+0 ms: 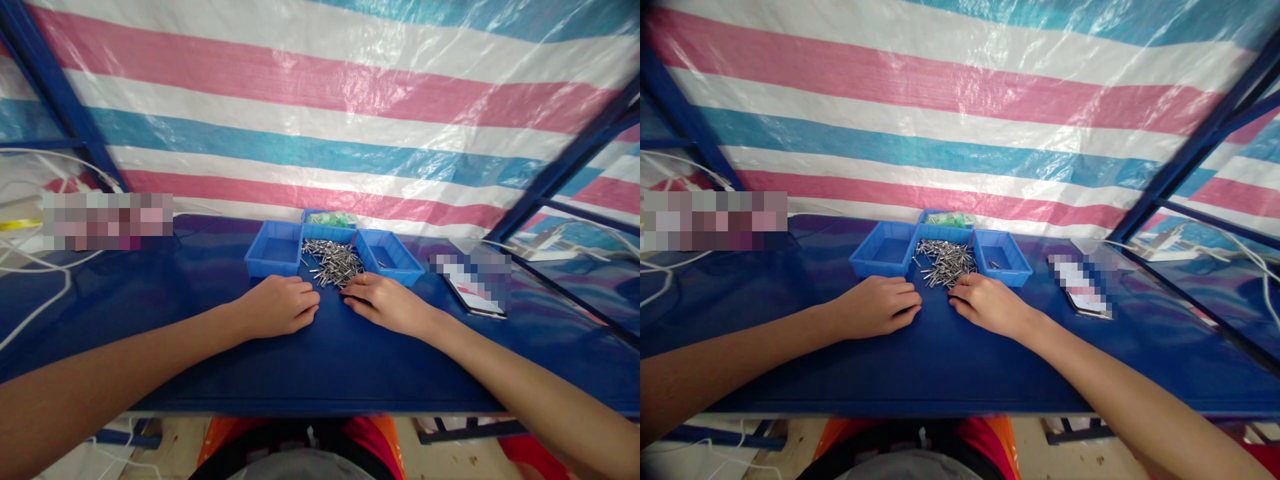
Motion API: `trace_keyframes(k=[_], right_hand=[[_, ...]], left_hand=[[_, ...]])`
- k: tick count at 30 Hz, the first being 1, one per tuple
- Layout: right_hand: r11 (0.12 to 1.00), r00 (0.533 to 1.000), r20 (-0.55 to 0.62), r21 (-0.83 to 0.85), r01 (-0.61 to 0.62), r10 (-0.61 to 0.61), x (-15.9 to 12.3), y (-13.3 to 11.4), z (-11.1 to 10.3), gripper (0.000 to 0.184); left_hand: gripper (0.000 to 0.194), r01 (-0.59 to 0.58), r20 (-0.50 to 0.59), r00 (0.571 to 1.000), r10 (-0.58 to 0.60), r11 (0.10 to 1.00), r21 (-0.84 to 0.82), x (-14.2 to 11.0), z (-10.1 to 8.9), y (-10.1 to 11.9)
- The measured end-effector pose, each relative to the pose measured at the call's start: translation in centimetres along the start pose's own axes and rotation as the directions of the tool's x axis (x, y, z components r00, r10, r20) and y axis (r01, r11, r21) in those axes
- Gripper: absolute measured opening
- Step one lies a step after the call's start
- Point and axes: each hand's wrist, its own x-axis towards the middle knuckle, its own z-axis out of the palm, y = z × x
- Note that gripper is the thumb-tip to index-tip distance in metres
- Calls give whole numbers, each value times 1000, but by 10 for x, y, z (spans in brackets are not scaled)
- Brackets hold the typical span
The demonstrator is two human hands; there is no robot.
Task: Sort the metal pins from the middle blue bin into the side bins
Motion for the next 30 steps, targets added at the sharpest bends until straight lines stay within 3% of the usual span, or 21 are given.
trace_keyframes(k=[30], right_hand=[[995,998,-15,73,66,-65,2,-2,-2,22]], left_hand=[[20,-4,17,1000,4,1000,-2,0,1,0]])
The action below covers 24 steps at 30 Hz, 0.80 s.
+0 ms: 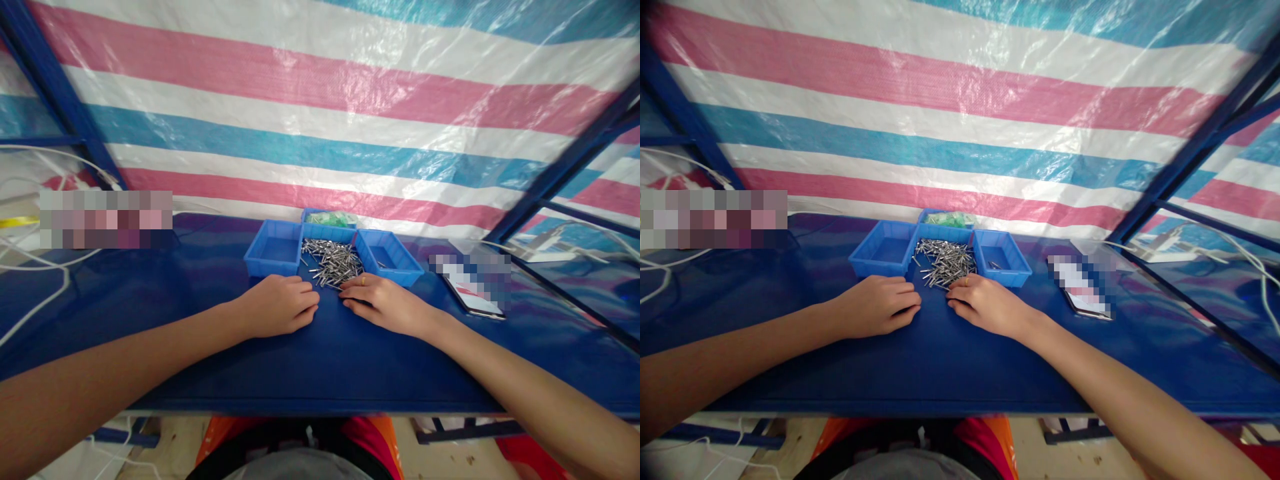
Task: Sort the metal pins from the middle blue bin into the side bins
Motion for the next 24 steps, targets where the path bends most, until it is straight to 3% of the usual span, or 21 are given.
trace_keyframes(k=[17,24], right_hand=[[991,994,58,106,85,-92,1,-9,-9,20],[978,983,81,145,151,-164,0,-12,-10,22]], left_hand=[[16,23,-15,1000,-23,999,-28,1,1,2],[21,-34,-22,999,33,998,-57,1,4,0]])
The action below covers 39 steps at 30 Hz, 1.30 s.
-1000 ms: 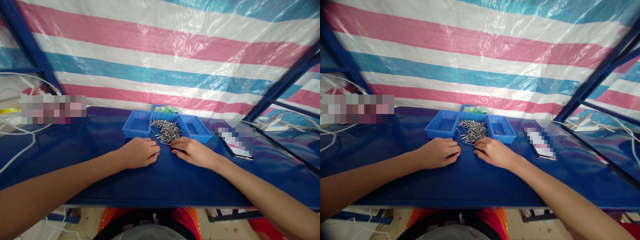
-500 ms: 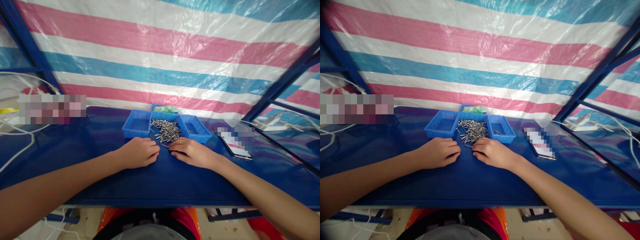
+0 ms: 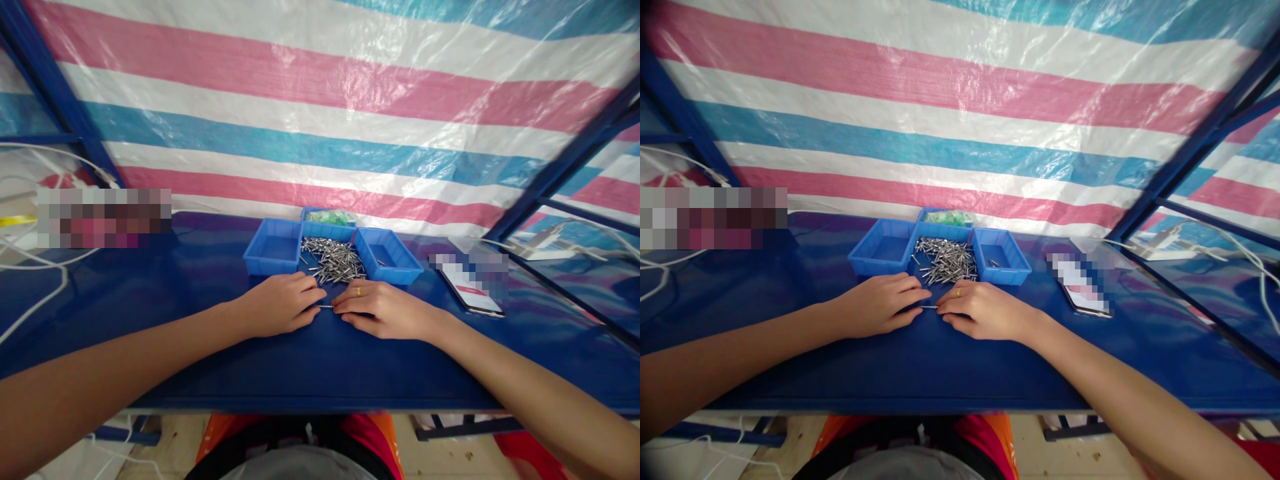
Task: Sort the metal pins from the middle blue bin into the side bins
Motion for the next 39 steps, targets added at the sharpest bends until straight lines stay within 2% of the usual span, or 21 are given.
trace_keyframes(k=[16,21,25,34,39], right_hand=[[1000,1000,17,-10,24,-24,2,-6,3,24],[999,999,-18,-20,-49,49,2,-8,1,12],[991,992,-55,-66,-116,113,0,-5,1,12],[995,992,-119,-80,-54,45,0,-2,1,28],[986,986,-117,-97,-134,123,-1,-1,2,18]], left_hand=[[18,-51,-3,999,51,998,-40,2,3,-1],[19,-38,19,999,38,999,-21,3,2,0],[19,-28,17,999,28,1000,-1,3,0,2],[20,-39,-26,999,39,999,34,3,1,2],[22,-33,-46,998,35,998,46,2,2,1]])
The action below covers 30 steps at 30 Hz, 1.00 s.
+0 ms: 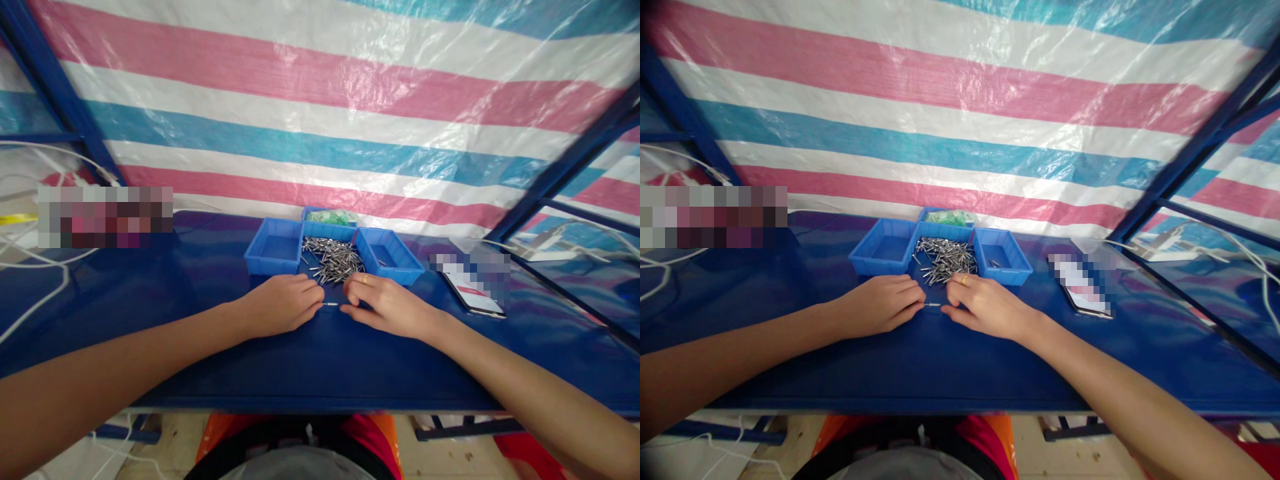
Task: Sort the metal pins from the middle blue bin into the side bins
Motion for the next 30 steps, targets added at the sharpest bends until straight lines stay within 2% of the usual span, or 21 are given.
trace_keyframes(k=[8,18,24,30], right_hand=[[1000,994,110,-4,-1,2,1,0,4,21],[1000,994,110,-20,23,-21,0,3,6,23],[1000,995,102,-2,2,-2,-1,2,3,20],[1000,995,97,-22,-1,3,-2,2,0,21]], left_hand=[[26,-24,-51,998,25,1000,19,0,0,1],[27,-63,-73,995,62,998,0,1,0,4],[20,27,-45,999,-31,997,-71,-1,-3,3],[22,24,-32,999,-25,998,-50,-1,-3,1]])
